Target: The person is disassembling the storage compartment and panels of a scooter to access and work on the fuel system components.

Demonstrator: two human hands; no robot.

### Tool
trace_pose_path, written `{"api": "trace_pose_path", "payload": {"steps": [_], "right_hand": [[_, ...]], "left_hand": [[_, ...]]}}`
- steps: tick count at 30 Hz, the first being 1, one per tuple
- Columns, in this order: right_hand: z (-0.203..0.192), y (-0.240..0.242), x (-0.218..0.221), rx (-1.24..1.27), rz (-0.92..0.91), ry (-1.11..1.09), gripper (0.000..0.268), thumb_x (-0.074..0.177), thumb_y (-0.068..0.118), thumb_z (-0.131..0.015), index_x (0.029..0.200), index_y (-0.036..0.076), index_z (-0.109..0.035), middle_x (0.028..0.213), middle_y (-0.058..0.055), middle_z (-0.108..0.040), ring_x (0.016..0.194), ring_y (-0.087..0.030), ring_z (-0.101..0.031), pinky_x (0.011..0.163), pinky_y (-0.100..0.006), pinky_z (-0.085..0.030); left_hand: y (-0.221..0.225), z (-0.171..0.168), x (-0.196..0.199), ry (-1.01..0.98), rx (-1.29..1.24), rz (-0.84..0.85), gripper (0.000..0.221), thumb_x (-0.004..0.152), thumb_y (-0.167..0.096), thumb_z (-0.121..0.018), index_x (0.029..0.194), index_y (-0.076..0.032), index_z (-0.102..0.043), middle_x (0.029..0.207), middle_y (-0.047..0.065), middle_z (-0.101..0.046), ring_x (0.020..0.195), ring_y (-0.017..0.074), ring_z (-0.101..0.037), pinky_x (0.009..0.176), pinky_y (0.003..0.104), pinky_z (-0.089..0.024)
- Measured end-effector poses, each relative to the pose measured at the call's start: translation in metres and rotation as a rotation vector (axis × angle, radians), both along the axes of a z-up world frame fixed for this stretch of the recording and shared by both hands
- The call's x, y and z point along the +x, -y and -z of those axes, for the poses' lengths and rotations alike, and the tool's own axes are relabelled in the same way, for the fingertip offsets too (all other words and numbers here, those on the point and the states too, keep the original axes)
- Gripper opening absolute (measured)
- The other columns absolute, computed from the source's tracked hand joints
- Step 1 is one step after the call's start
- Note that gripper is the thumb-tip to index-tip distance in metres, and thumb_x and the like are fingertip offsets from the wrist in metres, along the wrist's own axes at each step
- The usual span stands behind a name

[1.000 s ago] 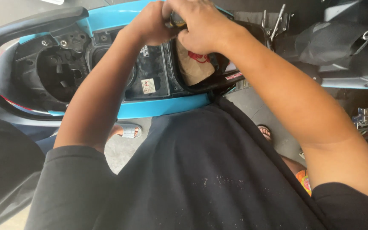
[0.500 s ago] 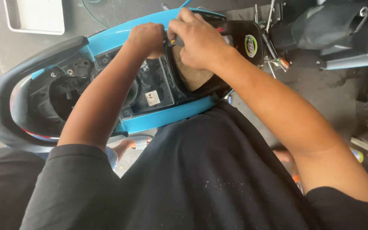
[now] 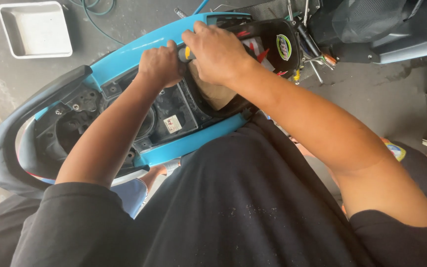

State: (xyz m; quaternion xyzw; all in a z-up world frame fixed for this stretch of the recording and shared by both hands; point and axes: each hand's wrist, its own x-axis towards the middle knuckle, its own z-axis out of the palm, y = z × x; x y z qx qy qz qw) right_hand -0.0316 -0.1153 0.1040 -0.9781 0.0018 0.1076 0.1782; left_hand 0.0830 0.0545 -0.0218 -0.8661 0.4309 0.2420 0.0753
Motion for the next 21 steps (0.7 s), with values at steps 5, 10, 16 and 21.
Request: {"api": "trace_pose_path", "payload": {"steps": [5,10,16,21], "right_hand": [[-0.005,0.009,0.012,-0.003,-0.057,-0.029,0.029,0.092,0.012,-0.082,0.116,0.007,-0.066,0.113,-0.017,-0.066,0.103,-0.045,-0.071,0.073,-0.063,-0.063],[0.001,0.020,0.018,0.001,-0.098,0.012,0.035,0.086,0.020,-0.089,0.112,0.009,-0.068,0.114,-0.016,-0.068,0.101,-0.046,-0.074,0.073,-0.062,-0.063],[-0.001,0.029,0.020,0.207,-0.071,0.055,0.040,0.088,0.018,-0.083,0.123,0.007,-0.067,0.116,-0.018,-0.062,0.093,-0.051,-0.071,0.066,-0.064,-0.055],[-0.004,0.018,0.010,0.342,0.269,0.078,0.052,0.111,0.050,-0.069,0.122,0.002,-0.054,0.103,-0.022,-0.072,0.093,-0.047,-0.070,0.073,-0.058,-0.053]], "left_hand": [[-0.005,0.006,-0.002,0.030,-0.013,0.038,0.041,0.109,-0.044,-0.053,0.117,-0.003,-0.056,0.083,0.012,-0.074,0.065,0.0436,-0.073,0.053,0.051,-0.053],[-0.001,0.007,0.000,0.072,0.037,0.093,0.044,0.112,-0.049,-0.050,0.117,-0.006,-0.056,0.086,0.010,-0.076,0.068,0.0403,-0.077,0.052,0.049,-0.051],[-0.005,0.016,-0.001,0.102,-0.009,0.085,0.042,0.108,-0.046,-0.051,0.117,-0.005,-0.055,0.084,0.012,-0.077,0.068,0.0430,-0.077,0.054,0.052,-0.051],[0.000,-0.004,-0.002,0.065,0.061,0.087,0.050,0.111,-0.051,-0.050,0.126,-0.004,-0.055,0.093,0.013,-0.079,0.077,0.0429,-0.079,0.060,0.053,-0.056]]}}
